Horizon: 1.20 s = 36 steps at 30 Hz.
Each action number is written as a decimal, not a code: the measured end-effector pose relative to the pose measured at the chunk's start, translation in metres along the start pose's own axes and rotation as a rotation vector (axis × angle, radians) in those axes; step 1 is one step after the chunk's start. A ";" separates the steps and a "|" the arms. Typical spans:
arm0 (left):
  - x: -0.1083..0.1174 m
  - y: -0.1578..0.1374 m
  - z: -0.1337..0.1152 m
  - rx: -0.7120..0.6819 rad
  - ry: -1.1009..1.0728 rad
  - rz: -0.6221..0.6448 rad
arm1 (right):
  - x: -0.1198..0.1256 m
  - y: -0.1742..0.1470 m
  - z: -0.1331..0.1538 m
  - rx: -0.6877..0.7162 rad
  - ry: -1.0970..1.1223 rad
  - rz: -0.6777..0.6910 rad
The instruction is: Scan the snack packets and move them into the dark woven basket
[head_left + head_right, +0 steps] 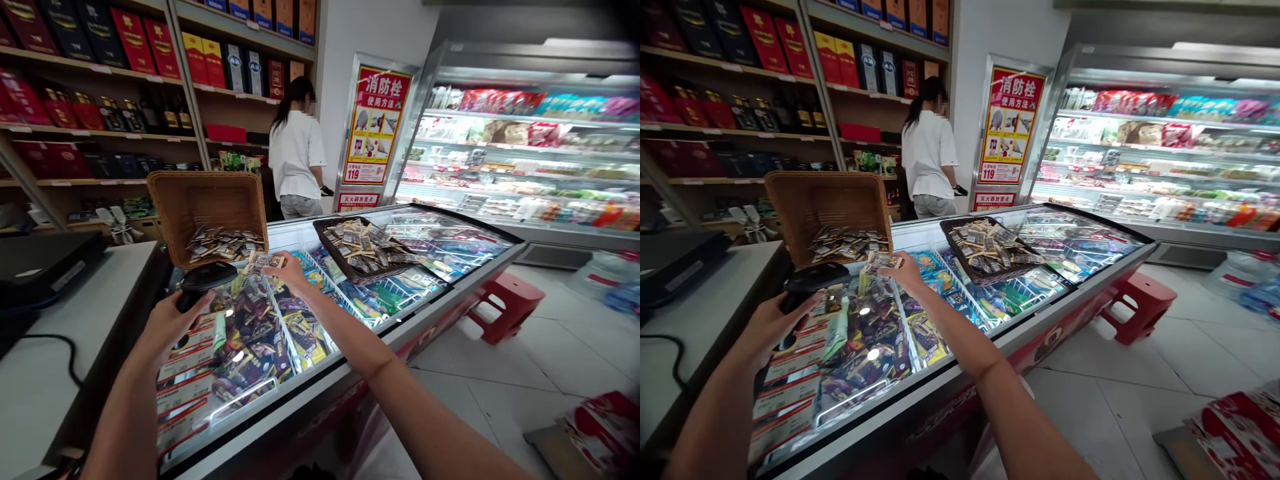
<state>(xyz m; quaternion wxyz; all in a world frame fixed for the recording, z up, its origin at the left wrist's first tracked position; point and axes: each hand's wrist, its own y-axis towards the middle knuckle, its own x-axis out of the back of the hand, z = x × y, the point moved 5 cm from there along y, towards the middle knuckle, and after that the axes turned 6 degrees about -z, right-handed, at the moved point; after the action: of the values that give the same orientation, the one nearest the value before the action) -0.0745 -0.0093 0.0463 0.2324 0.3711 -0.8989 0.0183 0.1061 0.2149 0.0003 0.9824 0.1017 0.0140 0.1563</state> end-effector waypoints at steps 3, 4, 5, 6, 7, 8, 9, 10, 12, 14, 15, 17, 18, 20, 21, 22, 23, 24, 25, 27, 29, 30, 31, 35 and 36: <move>-0.024 -0.004 -0.024 -0.050 0.073 0.144 | 0.055 0.000 0.015 -0.077 0.255 -0.083; -0.035 -0.006 -0.033 -0.082 0.079 0.190 | 0.074 -0.001 0.018 -0.105 0.316 -0.139; -0.047 -0.009 -0.042 -0.121 0.071 0.233 | 0.093 -0.002 0.022 -0.126 0.367 -0.191; -0.061 -0.013 -0.050 -0.159 0.055 0.273 | 0.111 -0.003 0.025 -0.139 0.406 -0.234; -0.075 -0.017 -0.057 -0.189 0.034 0.311 | 0.127 -0.005 0.028 -0.140 0.432 -0.267; -0.089 -0.022 -0.064 -0.212 0.014 0.350 | 0.143 -0.006 0.030 -0.132 0.444 -0.292; -0.103 -0.026 -0.070 -0.230 0.000 0.389 | 0.157 -0.008 0.032 -0.120 0.448 -0.314; -0.117 -0.030 -0.075 -0.245 -0.006 0.424 | 0.171 -0.011 0.032 -0.105 0.447 -0.338; -0.140 -0.034 -0.082 -0.251 0.016 0.459 | 0.194 -0.016 0.032 -0.078 0.438 -0.377; -0.156 -0.034 -0.087 -0.248 0.040 0.457 | 0.210 -0.020 0.029 -0.056 0.426 -0.394; -0.163 -0.033 -0.090 -0.248 0.049 0.452 | 0.216 -0.022 0.028 -0.049 0.419 -0.395; -0.173 -0.033 -0.097 -0.256 0.062 0.451 | 0.224 -0.026 0.025 -0.045 0.405 -0.397; -0.177 -0.034 -0.101 -0.264 0.063 0.452 | 0.227 -0.028 0.024 -0.049 0.397 -0.398; -0.182 -0.036 -0.108 -0.273 0.065 0.450 | 0.229 -0.031 0.022 -0.064 0.382 -0.399; -0.184 -0.038 -0.111 -0.276 0.069 0.450 | 0.230 -0.032 0.020 -0.074 0.376 -0.397; -0.185 -0.039 -0.114 -0.277 0.075 0.447 | 0.230 -0.033 0.019 -0.083 0.370 -0.394; -0.187 -0.040 -0.115 -0.278 0.081 0.449 | 0.231 -0.033 0.017 -0.090 0.367 -0.392; -0.188 -0.041 -0.116 -0.283 0.087 0.450 | 0.232 -0.033 0.016 -0.094 0.365 -0.392; -0.189 -0.041 -0.116 -0.289 0.095 0.448 | 0.233 -0.034 0.014 -0.096 0.364 -0.395; -0.192 -0.040 -0.114 -0.308 0.114 0.444 | 0.237 -0.034 0.010 -0.101 0.362 -0.408; -0.193 -0.038 -0.113 -0.323 0.145 0.439 | 0.241 -0.034 0.005 -0.106 0.362 -0.418; -0.193 -0.039 -0.113 -0.325 0.163 0.442 | 0.243 -0.034 0.004 -0.108 0.361 -0.420; -0.193 -0.040 -0.114 -0.325 0.177 0.449 | 0.245 -0.034 0.002 -0.107 0.360 -0.420; -0.192 -0.048 -0.125 -0.322 0.195 0.474 | 0.249 -0.036 -0.001 -0.090 0.361 -0.418; -0.192 -0.049 -0.127 -0.319 0.194 0.475 | 0.250 -0.037 -0.001 -0.093 0.361 -0.421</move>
<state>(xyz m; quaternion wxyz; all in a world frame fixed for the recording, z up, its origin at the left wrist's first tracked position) 0.1290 0.1077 0.0699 0.3617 0.1058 -0.9257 -0.0337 0.3549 0.2580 -0.0075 0.9784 0.0220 0.2024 -0.0354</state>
